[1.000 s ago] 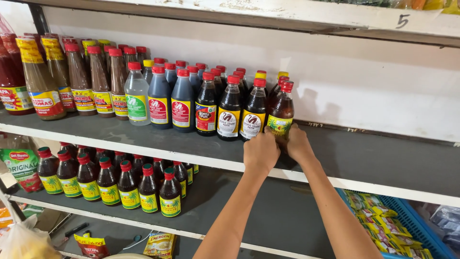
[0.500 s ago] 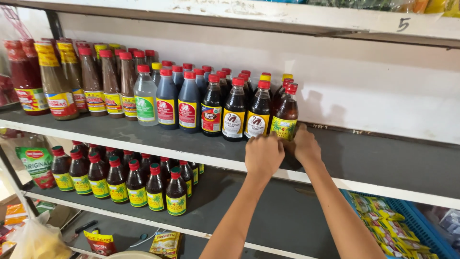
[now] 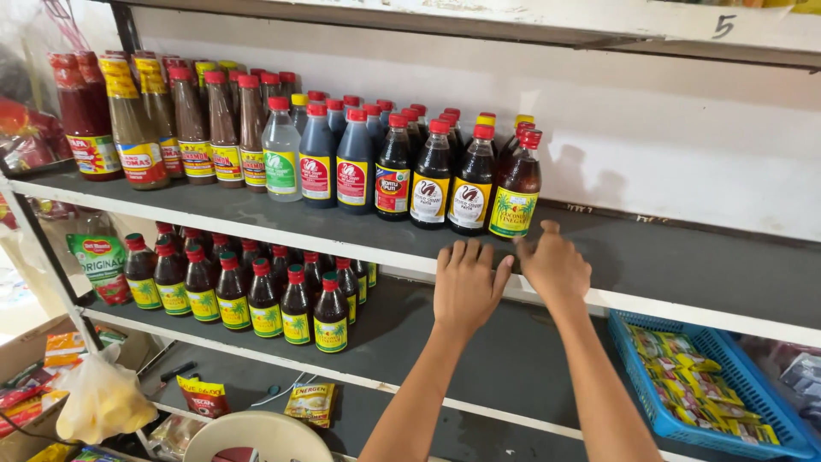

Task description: The person arranges bottles of coconut vinegar on a store shelf. They pick up bottles from a lower shelf, hold them in both hands, and place them in a row on the upper shelf, repeating this process to fill the available space.

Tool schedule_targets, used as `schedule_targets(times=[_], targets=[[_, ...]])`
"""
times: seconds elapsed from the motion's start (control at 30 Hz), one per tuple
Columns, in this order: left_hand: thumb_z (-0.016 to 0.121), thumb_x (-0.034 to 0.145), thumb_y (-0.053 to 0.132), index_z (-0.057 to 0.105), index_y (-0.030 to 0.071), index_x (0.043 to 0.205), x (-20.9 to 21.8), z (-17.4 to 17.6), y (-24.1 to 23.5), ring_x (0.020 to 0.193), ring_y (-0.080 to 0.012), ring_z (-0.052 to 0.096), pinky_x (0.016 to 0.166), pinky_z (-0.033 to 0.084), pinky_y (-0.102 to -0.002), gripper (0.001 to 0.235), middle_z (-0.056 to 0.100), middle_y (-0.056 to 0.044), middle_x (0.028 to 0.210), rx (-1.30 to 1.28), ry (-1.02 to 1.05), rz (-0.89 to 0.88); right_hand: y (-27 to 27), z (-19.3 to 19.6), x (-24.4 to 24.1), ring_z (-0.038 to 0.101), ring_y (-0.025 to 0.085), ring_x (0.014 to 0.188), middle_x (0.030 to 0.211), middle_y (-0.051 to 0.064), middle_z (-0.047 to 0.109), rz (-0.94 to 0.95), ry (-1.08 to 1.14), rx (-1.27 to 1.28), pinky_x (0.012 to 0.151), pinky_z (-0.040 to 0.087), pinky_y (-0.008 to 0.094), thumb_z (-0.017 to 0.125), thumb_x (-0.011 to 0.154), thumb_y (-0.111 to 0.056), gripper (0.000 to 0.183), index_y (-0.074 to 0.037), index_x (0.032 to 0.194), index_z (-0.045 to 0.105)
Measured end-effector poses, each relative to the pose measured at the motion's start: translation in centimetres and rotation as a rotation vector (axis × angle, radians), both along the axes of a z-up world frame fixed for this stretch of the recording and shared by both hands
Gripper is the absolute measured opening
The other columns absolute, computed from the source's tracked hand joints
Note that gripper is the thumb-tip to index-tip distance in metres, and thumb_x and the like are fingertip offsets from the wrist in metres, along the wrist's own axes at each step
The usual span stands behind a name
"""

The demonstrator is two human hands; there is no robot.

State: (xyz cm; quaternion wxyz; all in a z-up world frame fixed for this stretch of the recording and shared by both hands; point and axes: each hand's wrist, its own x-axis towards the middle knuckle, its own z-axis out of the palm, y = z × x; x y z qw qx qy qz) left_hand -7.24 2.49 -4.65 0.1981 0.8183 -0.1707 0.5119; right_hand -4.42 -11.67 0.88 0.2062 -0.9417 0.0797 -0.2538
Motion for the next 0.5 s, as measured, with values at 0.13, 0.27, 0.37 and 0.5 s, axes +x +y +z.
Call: schedule_targets(times=[0.13,0.27,0.37,0.5], targets=[[0.050,0.106,0.041,0.063,0.007,0.115,-1.4,-0.8,0.6,0.116,-0.0344,0.054,0.108,0.036,-0.048,0.038,0.061,-0.016,0.114,0.055,0.117,0.042,0.8,-3.9,-1.8,0.068,0.037,0.091,0.091,0.014,0.071,-0.042,-0.365,-0.088,0.080,0.052,0.049,0.058,0.103,-0.035,0.025,-0.015,0.107,0.072],[0.061,0.094,0.045,0.041,0.014,0.143,-2.8,-1.7,0.9,0.138,-0.0359,0.038,0.122,0.016,-0.053,0.062,0.047,-0.018,0.140,0.246,0.185,0.163,0.5,-6.6,-2.0,0.056,0.025,0.085,0.084,0.003,0.069,0.091,-0.774,-0.374,0.083,0.039,0.043,0.056,0.104,-0.021,0.026,-0.008,0.086,0.071],[0.070,0.087,0.043,0.023,0.019,0.155,-3.9,-0.7,0.8,0.149,-0.0351,0.025,0.124,0.009,-0.052,0.086,0.035,-0.016,0.154,0.367,0.333,0.292,0.7,-6.3,-1.8,0.055,0.024,0.090,0.089,0.002,0.069,0.068,-0.836,-0.429,0.087,0.036,0.042,0.055,0.105,-0.022,0.026,-0.008,0.089,0.071],[0.076,0.082,0.039,0.005,0.025,0.162,-4.9,-0.9,0.4,0.156,-0.0339,0.013,0.126,0.009,-0.051,0.108,0.014,-0.015,0.168,0.366,0.405,0.340,0.2,-7.0,-1.4,0.056,0.024,0.092,0.090,0.003,0.069,0.094,-0.773,-0.416,0.093,0.038,0.042,0.054,0.108,-0.021,0.028,-0.008,0.092,0.073]])
